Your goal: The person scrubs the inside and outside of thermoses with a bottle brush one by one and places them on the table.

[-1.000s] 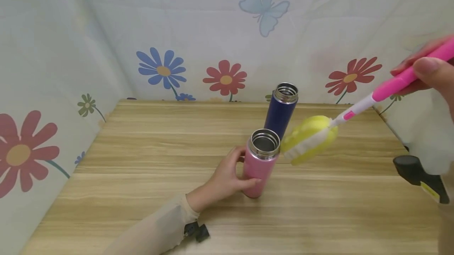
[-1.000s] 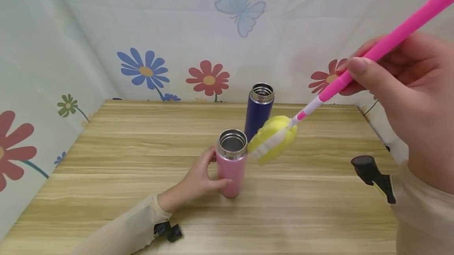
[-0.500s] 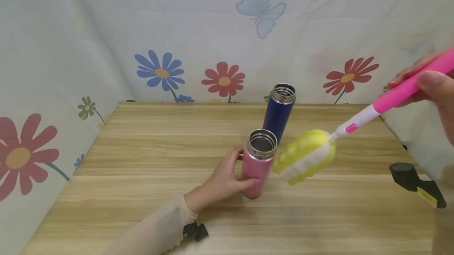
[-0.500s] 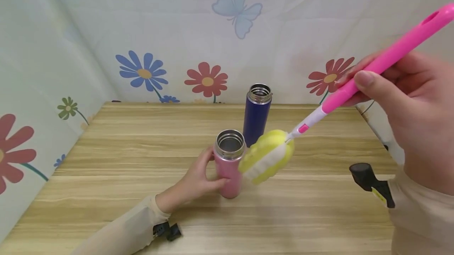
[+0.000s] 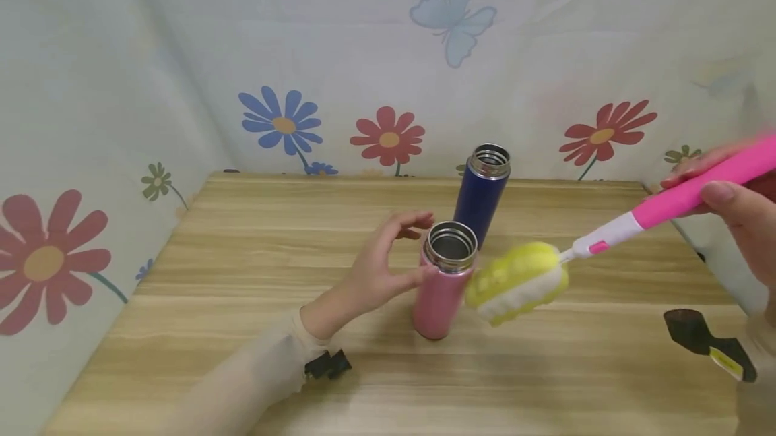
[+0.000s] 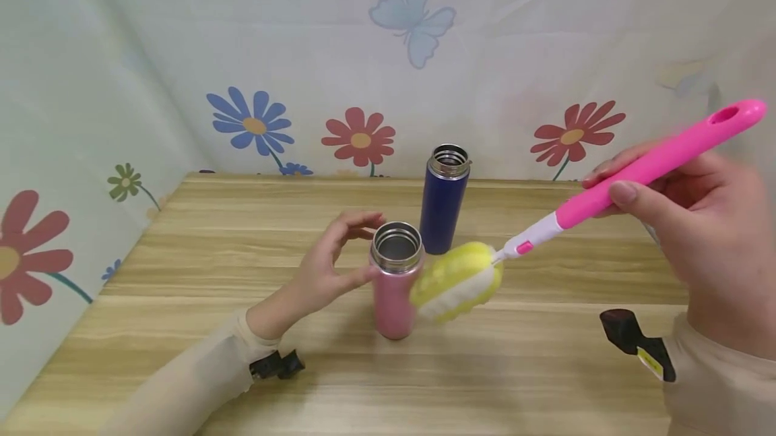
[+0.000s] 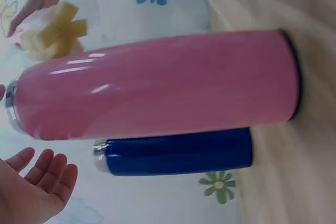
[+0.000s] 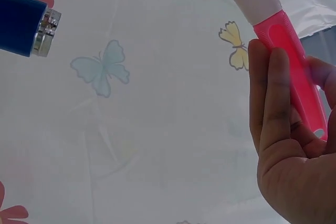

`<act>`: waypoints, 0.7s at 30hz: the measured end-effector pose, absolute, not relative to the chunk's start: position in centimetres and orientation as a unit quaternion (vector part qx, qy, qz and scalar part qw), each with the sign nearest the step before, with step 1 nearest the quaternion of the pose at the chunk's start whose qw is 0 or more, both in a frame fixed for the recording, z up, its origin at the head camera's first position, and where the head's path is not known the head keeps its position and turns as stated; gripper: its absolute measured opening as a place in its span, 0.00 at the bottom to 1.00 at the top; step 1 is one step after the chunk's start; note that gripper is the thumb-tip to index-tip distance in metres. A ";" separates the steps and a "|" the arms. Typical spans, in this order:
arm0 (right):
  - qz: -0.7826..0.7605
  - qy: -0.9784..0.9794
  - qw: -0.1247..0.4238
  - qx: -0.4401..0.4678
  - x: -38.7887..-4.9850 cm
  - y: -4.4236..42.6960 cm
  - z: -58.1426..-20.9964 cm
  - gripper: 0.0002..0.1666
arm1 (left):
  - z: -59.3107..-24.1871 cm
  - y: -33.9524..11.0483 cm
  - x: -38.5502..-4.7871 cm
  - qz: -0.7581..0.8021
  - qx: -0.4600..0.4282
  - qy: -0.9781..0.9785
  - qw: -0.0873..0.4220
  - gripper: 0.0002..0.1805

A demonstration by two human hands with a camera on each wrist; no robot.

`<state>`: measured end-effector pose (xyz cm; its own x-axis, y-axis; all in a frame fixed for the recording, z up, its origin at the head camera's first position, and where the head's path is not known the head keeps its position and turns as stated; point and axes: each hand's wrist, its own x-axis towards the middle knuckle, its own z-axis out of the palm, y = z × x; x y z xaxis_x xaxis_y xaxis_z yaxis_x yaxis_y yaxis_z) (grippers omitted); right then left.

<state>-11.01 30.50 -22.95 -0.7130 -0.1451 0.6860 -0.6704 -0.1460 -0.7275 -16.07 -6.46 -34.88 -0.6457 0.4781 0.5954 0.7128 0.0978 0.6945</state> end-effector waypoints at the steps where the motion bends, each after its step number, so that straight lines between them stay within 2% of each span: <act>1: 0.683 -0.622 0.191 0.331 -10.9 30.4 -23.2 0.12 | -34.3 -6.5 -16.3 -0.530 -0.413 -0.732 0.111 0.36; 5: 0.694 -0.594 0.163 0.372 -10.6 30.3 -23.8 0.10 | -32.2 -6.9 -16.9 -0.505 -0.440 -0.737 0.089 0.33; 11: 0.707 -0.549 0.118 0.429 -10.2 29.7 -24.5 0.09 | -30.1 -7.3 -17.7 -0.457 -0.459 -0.761 0.015 0.33; 21: 0.762 -0.466 0.039 0.448 -9.9 28.4 -27.0 0.11 | -28.4 -7.0 -19.3 -0.370 -0.483 -0.791 -0.064 0.34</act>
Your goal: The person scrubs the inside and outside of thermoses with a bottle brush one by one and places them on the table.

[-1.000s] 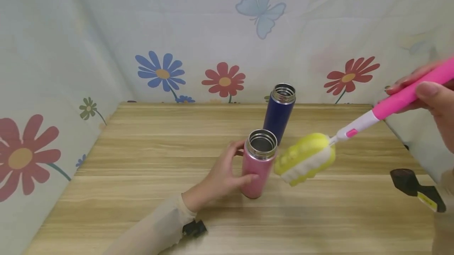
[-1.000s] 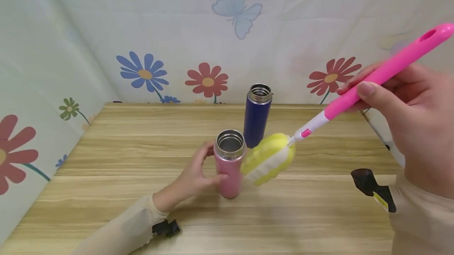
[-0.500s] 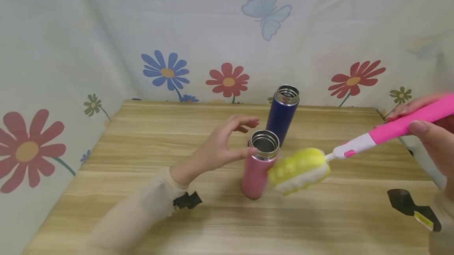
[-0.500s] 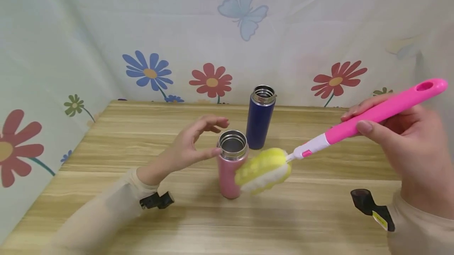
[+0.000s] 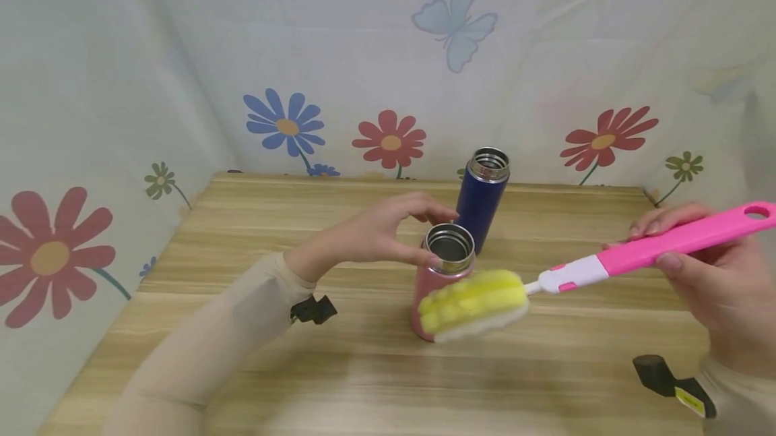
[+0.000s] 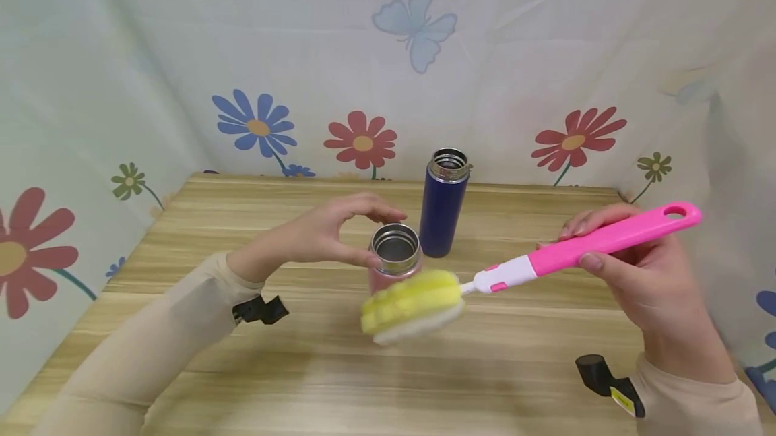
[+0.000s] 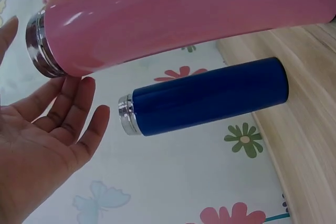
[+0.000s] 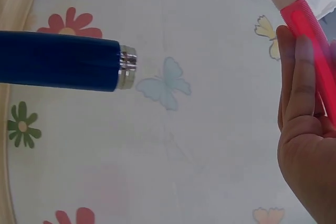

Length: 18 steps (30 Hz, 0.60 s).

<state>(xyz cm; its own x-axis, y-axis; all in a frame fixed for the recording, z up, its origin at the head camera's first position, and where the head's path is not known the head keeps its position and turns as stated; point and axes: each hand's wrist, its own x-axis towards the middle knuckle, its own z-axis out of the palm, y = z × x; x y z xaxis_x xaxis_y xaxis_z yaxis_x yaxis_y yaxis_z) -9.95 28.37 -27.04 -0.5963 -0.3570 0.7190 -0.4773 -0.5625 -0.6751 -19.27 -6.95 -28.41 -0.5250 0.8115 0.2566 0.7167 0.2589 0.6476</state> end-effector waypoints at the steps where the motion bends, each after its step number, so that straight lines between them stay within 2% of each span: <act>1: 0.767 -0.461 0.031 0.445 -10.1 28.4 -27.6 0.11 | -28.4 -6.9 -19.4 0.362 0.485 0.793 0.069 0.33; 9: 0.789 -0.424 0.010 0.444 -11.0 28.2 -30.3 0.13 | -27.7 -6.7 -19.6 0.332 0.501 0.794 0.093 0.30; 18: 0.793 -0.427 0.000 0.435 -11.6 28.0 -31.9 0.16 | -27.5 -6.8 -19.5 0.332 0.499 0.796 0.087 0.29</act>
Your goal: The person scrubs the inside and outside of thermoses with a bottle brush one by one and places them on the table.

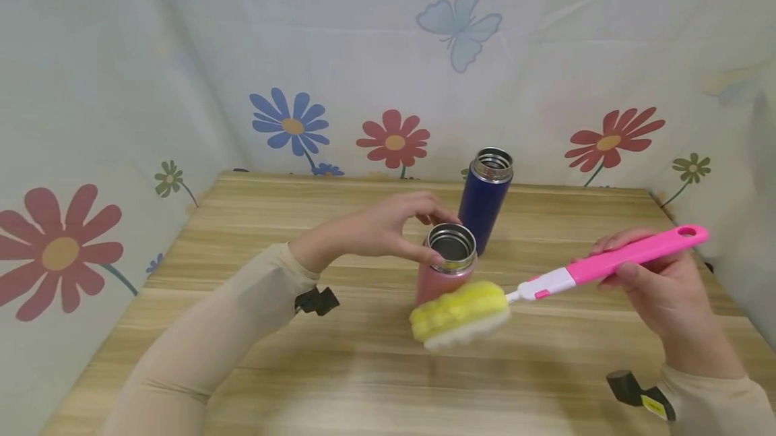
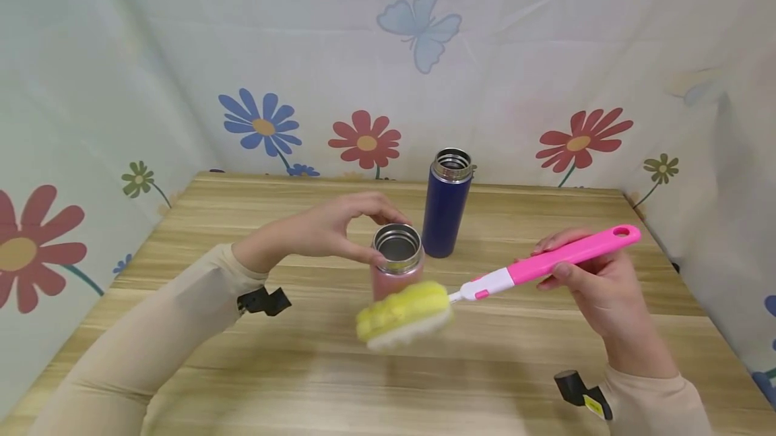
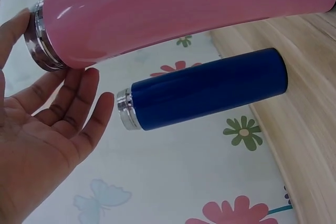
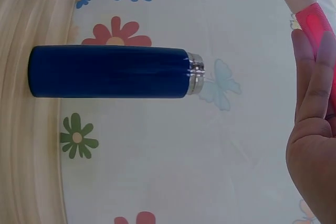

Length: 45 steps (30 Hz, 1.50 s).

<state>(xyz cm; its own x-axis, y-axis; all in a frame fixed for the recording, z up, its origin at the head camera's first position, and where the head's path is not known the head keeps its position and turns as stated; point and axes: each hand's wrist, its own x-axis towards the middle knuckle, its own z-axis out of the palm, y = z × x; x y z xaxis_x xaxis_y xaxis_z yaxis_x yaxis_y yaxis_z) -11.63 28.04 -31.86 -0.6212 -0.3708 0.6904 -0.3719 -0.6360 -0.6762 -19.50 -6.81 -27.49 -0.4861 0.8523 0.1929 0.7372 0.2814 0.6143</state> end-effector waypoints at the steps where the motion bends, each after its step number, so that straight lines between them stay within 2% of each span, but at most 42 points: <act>1: 0.791 -0.434 0.001 0.432 -11.7 28.1 -32.1 0.16 | -27.5 -6.8 -19.5 0.331 0.498 0.797 0.085 0.29; 15: 0.764 -0.499 -0.005 0.409 -12.6 28.1 -34.6 0.16 | -27.0 -6.7 -18.9 0.314 0.468 0.823 0.073 0.30; 22: 0.703 -0.633 0.009 0.324 -12.5 28.2 -35.4 0.23 | -26.9 -6.4 -18.1 0.297 0.439 0.847 0.046 0.29; 33: 0.682 -0.664 -0.002 0.307 -13.1 28.3 -36.2 0.20 | -26.6 -6.1 -16.9 0.242 0.393 0.887 -0.003 0.30; 38: 0.670 -0.682 -0.001 0.294 -13.0 28.4 -36.3 0.19 | -26.8 -5.8 -16.4 0.199 0.383 0.901 -0.043 0.29; 45: 0.658 -0.696 0.030 0.288 -12.5 28.6 -35.8 0.19 | -27.0 -5.2 -15.3 0.138 0.369 0.909 -0.137 0.28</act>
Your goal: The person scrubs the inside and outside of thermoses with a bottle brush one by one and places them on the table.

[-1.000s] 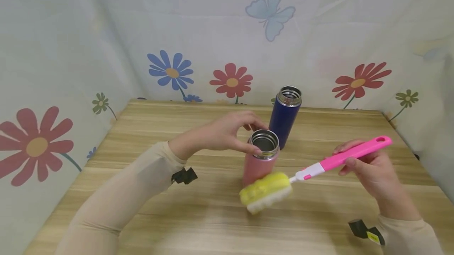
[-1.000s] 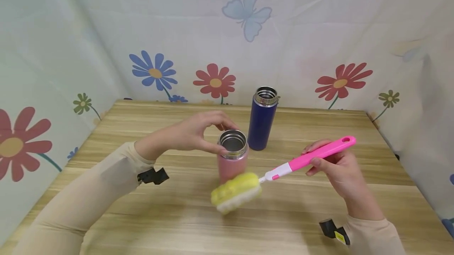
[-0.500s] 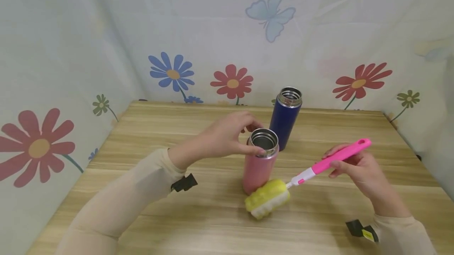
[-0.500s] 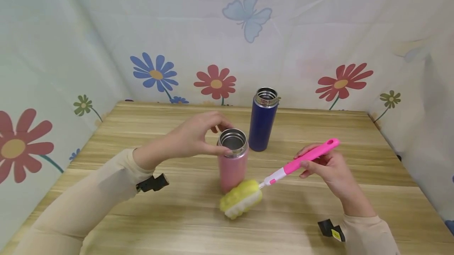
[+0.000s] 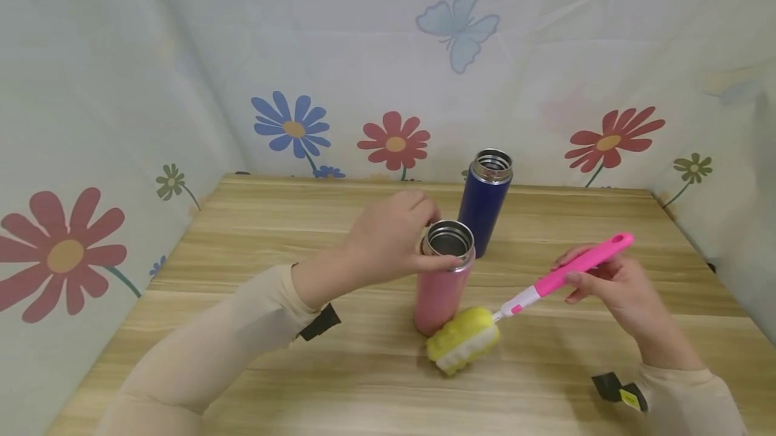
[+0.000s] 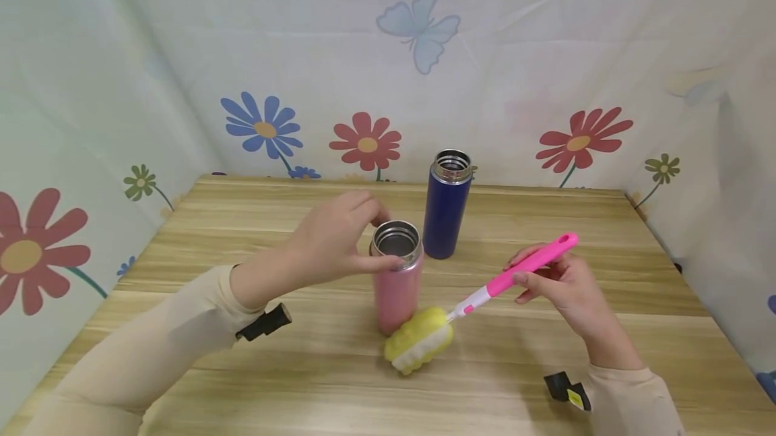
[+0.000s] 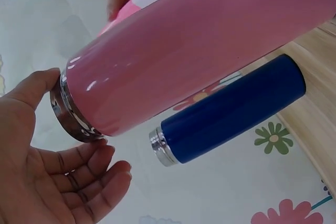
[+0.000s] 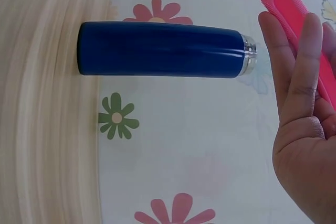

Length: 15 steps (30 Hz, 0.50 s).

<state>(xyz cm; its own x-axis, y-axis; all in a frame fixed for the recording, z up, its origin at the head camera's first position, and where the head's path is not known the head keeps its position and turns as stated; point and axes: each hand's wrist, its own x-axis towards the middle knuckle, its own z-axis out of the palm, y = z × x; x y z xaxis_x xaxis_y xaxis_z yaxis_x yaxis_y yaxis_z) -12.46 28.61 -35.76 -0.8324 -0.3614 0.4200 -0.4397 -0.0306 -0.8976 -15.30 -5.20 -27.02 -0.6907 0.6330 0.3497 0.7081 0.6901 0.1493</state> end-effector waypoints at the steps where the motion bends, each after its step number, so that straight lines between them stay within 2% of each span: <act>1: 0.661 -0.691 0.033 0.289 -12.4 28.6 -35.7 0.19 | -27.1 -5.1 -15.2 -0.131 -0.366 -0.909 0.150 0.28; 7: 0.723 -0.610 0.046 0.321 -12.2 28.8 -35.3 0.19 | -27.2 -4.7 -14.7 -0.113 -0.357 -0.908 0.186 0.30; 15: 0.808 -0.458 0.056 0.366 -11.8 28.6 -34.6 0.15 | -27.2 -5.0 -15.0 -0.125 -0.371 -0.908 0.150 0.33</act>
<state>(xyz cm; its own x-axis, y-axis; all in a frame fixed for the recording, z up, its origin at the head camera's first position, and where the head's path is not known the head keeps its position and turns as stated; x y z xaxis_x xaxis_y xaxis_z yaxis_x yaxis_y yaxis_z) -11.81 28.57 -34.60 -0.7258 -0.2446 0.6430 -0.4256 -0.5746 -0.6990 -14.97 -5.01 -27.16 -0.6799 0.6360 0.3649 0.7108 0.6940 0.1148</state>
